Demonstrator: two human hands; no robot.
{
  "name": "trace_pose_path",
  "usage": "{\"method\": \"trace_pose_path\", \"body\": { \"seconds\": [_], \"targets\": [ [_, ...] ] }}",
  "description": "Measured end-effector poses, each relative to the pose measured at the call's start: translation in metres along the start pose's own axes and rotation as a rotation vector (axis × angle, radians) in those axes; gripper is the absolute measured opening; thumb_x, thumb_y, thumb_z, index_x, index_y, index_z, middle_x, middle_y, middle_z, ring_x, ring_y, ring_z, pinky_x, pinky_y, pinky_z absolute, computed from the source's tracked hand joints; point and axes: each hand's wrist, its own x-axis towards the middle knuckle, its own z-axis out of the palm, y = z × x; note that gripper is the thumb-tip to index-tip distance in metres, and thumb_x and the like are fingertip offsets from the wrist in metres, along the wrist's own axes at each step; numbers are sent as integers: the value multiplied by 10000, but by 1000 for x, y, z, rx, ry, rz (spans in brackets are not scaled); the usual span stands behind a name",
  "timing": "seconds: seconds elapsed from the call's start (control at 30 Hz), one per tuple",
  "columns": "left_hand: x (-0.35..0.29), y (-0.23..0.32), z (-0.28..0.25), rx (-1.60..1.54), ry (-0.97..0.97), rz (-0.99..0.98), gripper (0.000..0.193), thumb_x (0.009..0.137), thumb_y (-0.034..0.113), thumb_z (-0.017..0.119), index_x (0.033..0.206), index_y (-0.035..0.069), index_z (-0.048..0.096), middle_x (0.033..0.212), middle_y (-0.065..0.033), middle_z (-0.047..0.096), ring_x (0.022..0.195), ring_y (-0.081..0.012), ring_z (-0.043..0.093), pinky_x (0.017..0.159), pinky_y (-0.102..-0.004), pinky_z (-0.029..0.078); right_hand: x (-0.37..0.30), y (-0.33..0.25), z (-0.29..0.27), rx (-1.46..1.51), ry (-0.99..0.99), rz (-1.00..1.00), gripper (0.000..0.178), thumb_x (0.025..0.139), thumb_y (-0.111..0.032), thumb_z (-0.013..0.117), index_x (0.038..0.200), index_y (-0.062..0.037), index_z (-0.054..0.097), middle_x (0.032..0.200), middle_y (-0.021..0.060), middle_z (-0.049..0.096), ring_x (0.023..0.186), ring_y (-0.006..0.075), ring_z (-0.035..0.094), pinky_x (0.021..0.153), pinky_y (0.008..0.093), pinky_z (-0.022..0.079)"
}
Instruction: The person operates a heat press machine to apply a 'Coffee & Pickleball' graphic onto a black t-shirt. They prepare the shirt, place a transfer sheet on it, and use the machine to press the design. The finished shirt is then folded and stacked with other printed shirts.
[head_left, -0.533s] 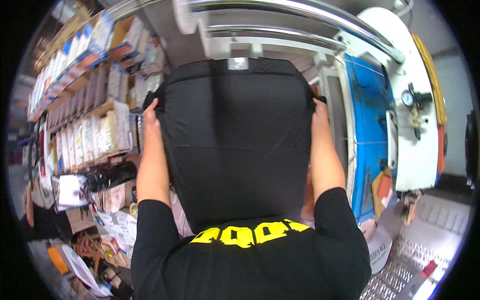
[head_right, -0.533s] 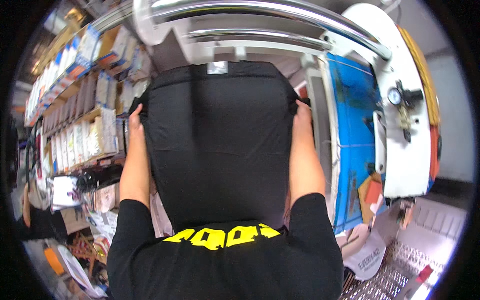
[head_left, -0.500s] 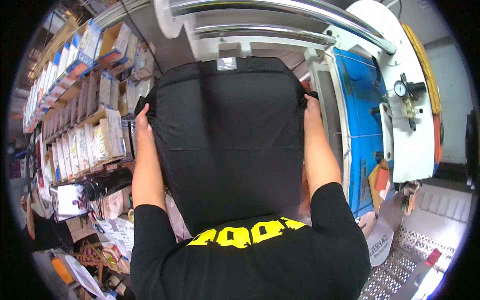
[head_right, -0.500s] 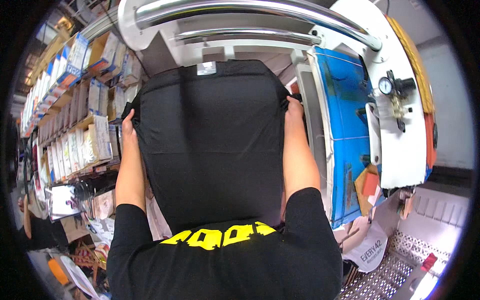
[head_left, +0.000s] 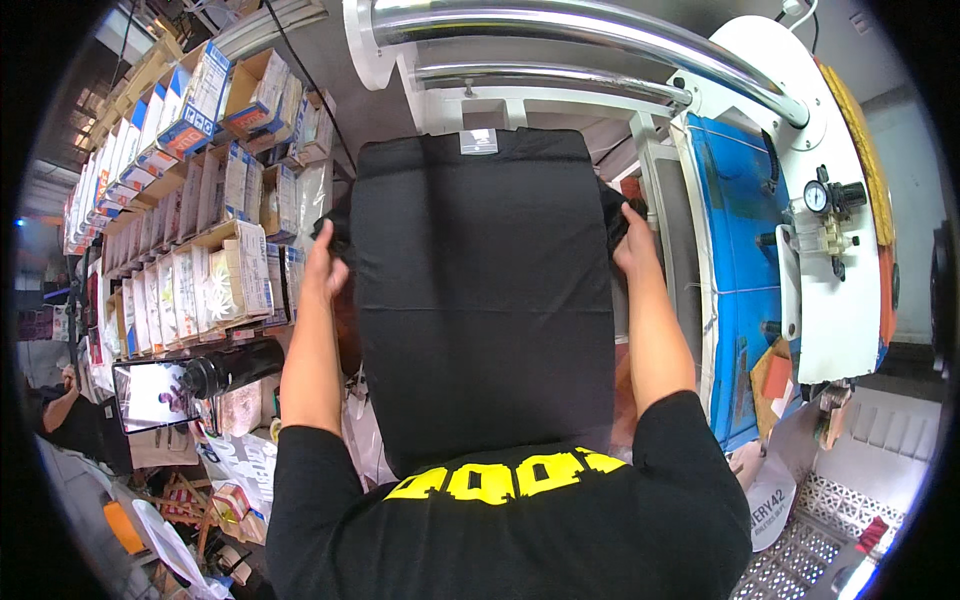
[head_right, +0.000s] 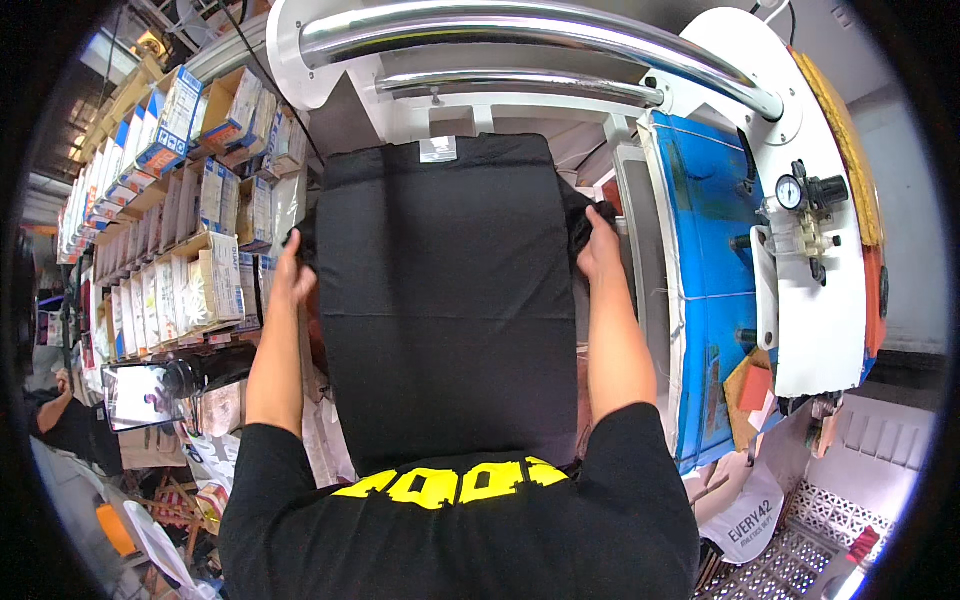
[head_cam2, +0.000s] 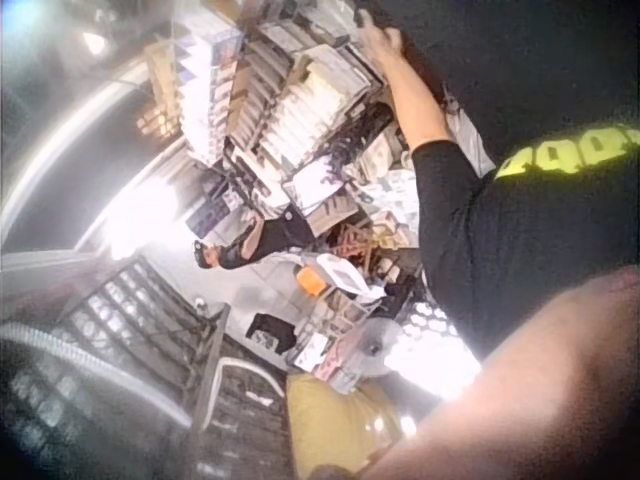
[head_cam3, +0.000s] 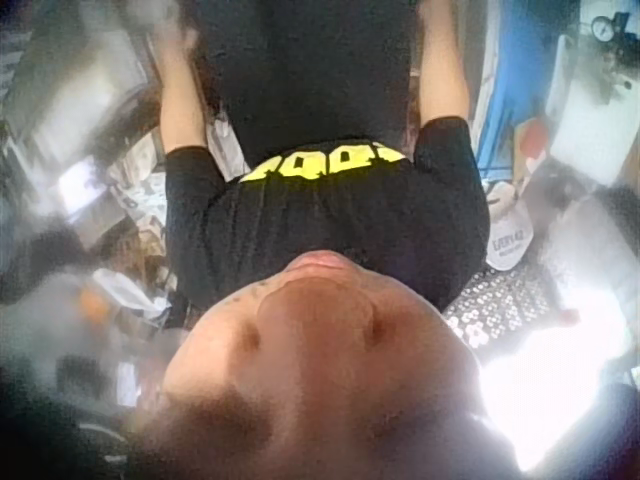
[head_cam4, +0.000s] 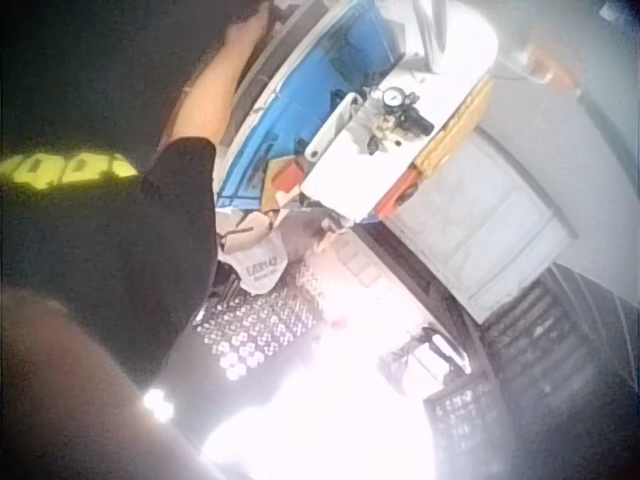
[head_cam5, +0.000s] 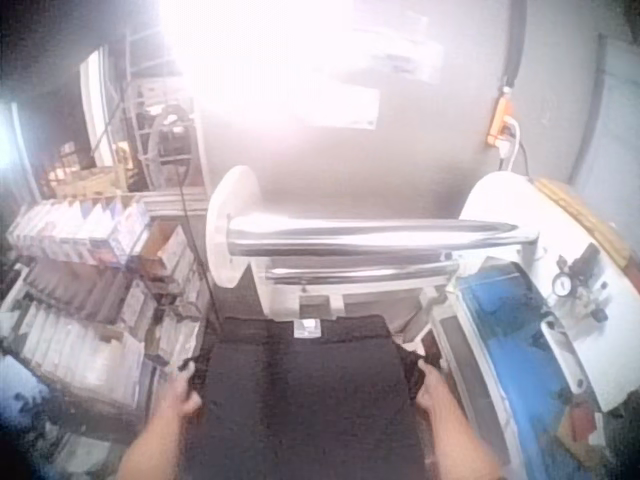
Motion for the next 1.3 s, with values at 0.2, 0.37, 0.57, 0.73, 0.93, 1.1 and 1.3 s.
{"method": "trace_pose_path", "body": {
  "seconds": [0.2,0.37,0.57,0.73,0.93,1.1,1.3],
  "targets": [
    [-156,-72,-23,481,84,-374,665,973,552,451,1369,19,481,1324,-131,576,1208,-271,555,1018,-405,445,-154,67,-71,-498,49,144,546,1002,-438,480,1279,28,544,1286,139,588,1170,235,548,1013,371,418],
    [-254,-100,-88,414,-95,-314,462,961,358,574,1280,25,558,1253,-84,625,1107,-214,623,941,-375,507,-238,92,-152,-236,-40,225,413,955,-313,599,1197,21,607,1178,109,658,1086,213,614,987,358,446],
    [-288,-103,-138,235,79,-272,198,883,165,698,1056,95,633,1007,-43,707,887,-173,683,754,-321,553,-249,89,-195,-127,-96,161,279,933,-212,636,1107,6,638,1109,104,676,1039,214,630,958,360,470],
    [-327,-66,-156,493,-28,-344,215,826,105,723,1003,38,620,878,-24,677,704,-85,622,670,-235,513,-281,81,-230,-288,-177,103,234,936,-174,624,1077,12,637,1077,102,675,1017,210,625,945,360,475],
    [-348,-74,-130,465,58,-222,213,858,150,699,1032,67,608,709,68,528,578,-44,474,600,-224,443,-288,88,-229,-353,-59,27,201,948,-191,606,1093,-55,639,1016,35,654,940,174,612,829,333,502],
    [-349,-83,-130,405,25,-165,182,853,141,686,996,60,608,778,36,570,675,-92,550,646,-259,463,-290,83,-225,-384,-133,-34,272,977,-229,577,1134,-8,605,1110,90,655,994,197,625,888,344,493],
    [-337,-116,-109,744,240,-80,135,839,163,656,924,59,650,827,-9,658,693,-150,615,651,-315,510,-280,94,-233,-733,-20,-106,262,981,-253,575,1020,-2,639,986,46,659,903,159,616,833,297,482]
  ]
}}
